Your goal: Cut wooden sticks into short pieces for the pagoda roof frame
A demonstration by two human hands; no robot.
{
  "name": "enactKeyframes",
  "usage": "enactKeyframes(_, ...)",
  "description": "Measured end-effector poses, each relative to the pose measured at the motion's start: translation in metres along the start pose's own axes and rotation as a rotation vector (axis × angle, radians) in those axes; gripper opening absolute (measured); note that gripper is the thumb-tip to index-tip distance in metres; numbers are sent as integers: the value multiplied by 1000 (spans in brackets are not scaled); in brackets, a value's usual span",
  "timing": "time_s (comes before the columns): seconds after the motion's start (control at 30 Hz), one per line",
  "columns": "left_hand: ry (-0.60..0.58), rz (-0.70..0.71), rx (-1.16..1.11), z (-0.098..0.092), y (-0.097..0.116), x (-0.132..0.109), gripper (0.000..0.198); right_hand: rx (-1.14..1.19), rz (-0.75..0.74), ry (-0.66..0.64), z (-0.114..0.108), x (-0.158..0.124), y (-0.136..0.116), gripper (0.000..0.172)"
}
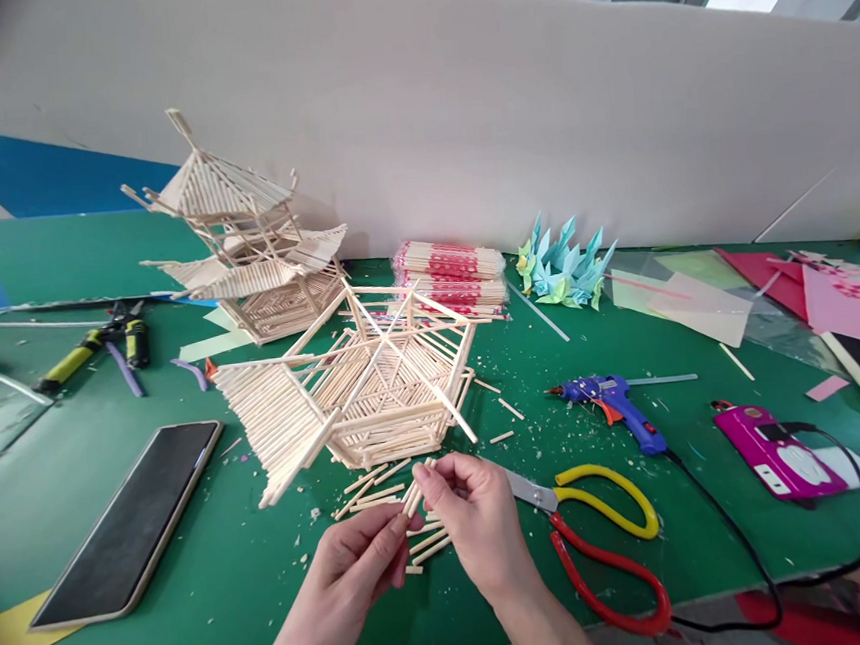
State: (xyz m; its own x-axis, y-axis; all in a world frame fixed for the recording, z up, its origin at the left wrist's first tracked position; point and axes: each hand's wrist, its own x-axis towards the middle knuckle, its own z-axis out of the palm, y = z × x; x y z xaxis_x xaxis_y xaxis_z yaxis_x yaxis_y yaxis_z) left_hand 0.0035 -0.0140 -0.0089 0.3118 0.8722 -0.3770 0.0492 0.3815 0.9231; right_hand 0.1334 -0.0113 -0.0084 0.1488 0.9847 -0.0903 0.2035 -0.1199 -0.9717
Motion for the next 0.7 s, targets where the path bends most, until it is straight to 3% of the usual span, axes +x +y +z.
enactKeyframes(0.2,98,99,68,-19,0,-10,36,-348,-93,-1,-14,7,2,32)
enactKeyframes(0.33,231,246,167,-33,0,-24,29,-653,-209,-132,-3,12,5,24)
enactKeyframes(0.47,270,392,250,-33,1,-31,21,-817,-260,-187,4,12,1,9)
enactKeyframes(0.57,255,497,291,-28,1,-29,17,-850,-258,-135,-23,1,3,20)
enactKeyframes(0.7,212,650,413,-17,-2,-22,17,-1018,-250,138,-95,-25,42,29)
